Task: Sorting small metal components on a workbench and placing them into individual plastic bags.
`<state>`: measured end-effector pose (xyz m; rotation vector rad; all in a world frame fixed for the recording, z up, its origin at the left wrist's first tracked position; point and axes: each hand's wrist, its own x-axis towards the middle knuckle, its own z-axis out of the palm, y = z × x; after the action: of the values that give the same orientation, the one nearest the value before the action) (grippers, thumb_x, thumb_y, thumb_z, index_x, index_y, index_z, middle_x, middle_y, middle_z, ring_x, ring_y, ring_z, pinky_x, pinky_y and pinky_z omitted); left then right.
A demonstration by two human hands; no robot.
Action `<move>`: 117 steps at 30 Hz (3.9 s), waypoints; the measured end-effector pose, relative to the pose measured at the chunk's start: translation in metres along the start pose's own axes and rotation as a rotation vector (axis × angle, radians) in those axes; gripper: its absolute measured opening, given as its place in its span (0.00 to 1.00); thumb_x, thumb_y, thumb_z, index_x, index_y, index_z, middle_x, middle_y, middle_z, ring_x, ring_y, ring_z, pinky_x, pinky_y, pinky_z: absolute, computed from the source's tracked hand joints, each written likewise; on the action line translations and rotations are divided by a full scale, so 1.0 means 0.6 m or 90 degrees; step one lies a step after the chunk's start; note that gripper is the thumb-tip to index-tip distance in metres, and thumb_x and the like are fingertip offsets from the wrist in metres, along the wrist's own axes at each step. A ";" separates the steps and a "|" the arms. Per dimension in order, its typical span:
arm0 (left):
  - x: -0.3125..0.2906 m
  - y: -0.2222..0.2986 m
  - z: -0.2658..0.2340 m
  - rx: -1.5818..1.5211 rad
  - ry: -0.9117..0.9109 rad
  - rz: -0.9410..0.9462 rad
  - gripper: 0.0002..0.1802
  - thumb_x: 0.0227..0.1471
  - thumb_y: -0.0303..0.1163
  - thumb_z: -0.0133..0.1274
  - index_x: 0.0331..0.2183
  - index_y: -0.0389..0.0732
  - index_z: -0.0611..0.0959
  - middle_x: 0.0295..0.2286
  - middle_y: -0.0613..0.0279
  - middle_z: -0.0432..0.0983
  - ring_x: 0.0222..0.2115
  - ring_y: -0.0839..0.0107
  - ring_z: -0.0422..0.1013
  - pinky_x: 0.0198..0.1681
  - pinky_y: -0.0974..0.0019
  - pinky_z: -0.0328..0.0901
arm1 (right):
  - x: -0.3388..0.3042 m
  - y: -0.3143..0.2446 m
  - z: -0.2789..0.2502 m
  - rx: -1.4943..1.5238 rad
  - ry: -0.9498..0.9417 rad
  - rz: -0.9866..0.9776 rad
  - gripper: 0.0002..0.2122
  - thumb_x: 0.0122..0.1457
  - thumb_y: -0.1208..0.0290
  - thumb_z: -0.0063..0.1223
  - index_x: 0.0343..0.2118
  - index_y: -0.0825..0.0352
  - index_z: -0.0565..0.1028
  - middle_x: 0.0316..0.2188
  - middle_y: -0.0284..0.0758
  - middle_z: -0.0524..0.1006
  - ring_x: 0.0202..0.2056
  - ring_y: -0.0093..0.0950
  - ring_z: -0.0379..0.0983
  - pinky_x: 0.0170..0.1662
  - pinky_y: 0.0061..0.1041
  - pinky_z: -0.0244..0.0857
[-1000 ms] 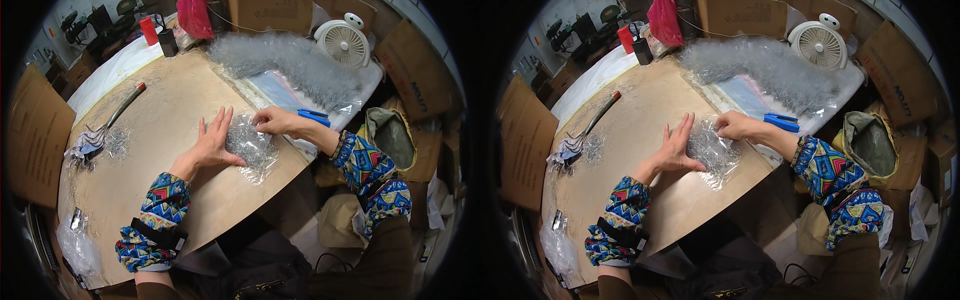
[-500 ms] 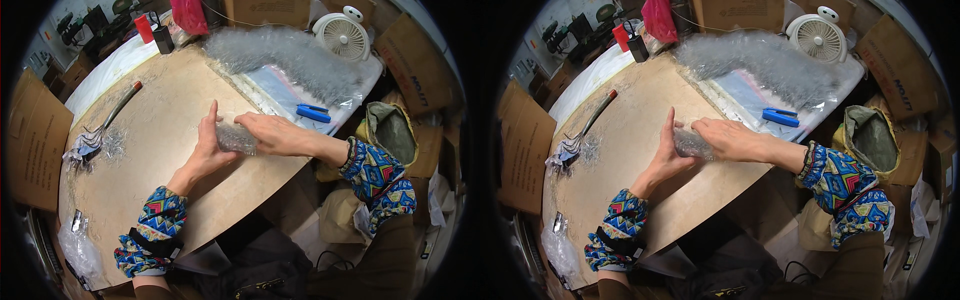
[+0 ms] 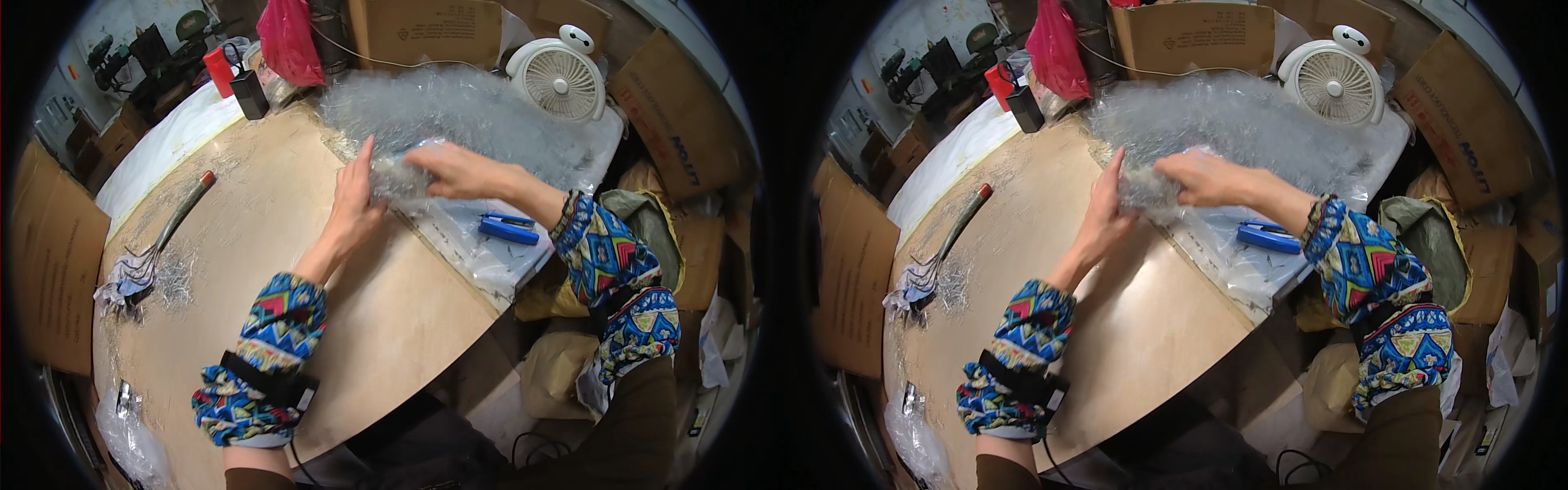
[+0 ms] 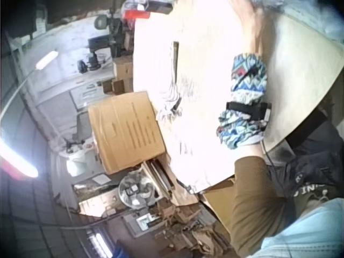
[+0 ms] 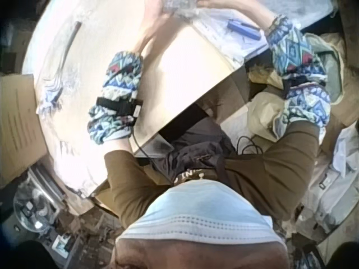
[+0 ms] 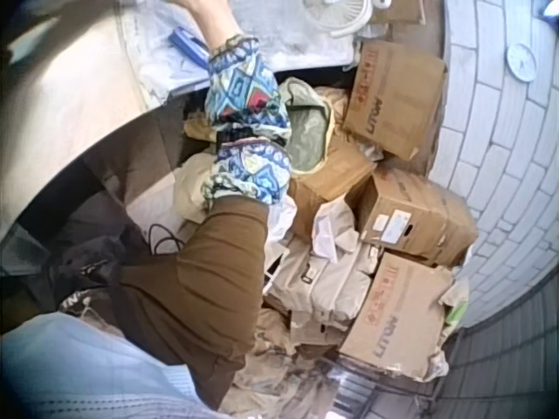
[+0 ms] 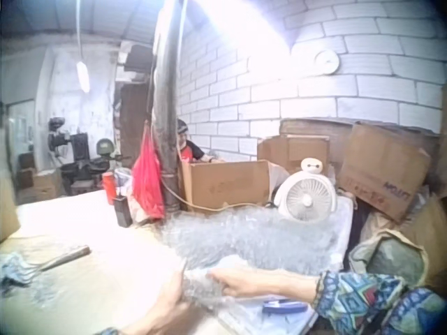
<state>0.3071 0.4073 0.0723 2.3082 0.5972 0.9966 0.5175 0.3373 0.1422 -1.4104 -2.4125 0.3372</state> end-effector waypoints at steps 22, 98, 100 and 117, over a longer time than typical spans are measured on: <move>0.111 -0.040 0.067 0.157 0.081 -0.245 0.54 0.40 0.33 0.64 0.62 0.36 0.50 0.54 0.43 0.54 0.55 0.47 0.53 0.56 0.47 0.51 | 0.069 0.159 -0.065 -0.228 0.003 0.014 0.25 0.51 0.72 0.60 0.53 0.68 0.65 0.49 0.42 0.71 0.51 0.40 0.67 0.52 0.36 0.64; -0.393 0.018 -0.333 0.513 0.012 -0.341 0.27 0.60 0.40 0.46 0.54 0.31 0.68 0.56 0.42 0.61 0.59 0.49 0.56 0.61 0.53 0.53 | 0.149 -0.251 0.183 0.061 -0.119 -0.279 0.20 0.61 0.68 0.49 0.53 0.71 0.65 0.55 0.49 0.64 0.58 0.46 0.59 0.59 0.38 0.58; -0.427 -0.029 -0.350 0.522 0.112 -0.371 0.27 0.59 0.40 0.47 0.53 0.31 0.67 0.55 0.43 0.62 0.58 0.49 0.57 0.60 0.52 0.54 | 0.210 -0.233 0.217 0.066 -0.101 -0.270 0.19 0.61 0.68 0.49 0.52 0.72 0.66 0.54 0.49 0.66 0.56 0.46 0.61 0.57 0.38 0.59; -0.552 0.052 -0.370 0.314 0.104 -0.318 0.20 0.51 0.29 0.56 0.46 0.33 0.75 0.51 0.46 0.67 0.55 0.51 0.63 0.57 0.57 0.60 | 0.415 -0.422 0.349 0.364 -0.131 -0.074 0.13 0.48 0.63 0.62 0.32 0.66 0.75 0.32 0.37 0.76 0.34 0.31 0.72 0.38 0.29 0.65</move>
<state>-0.0634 0.2587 0.0492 2.2933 1.5432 0.8591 0.1190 0.4246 0.0805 -1.0117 -2.2665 1.0846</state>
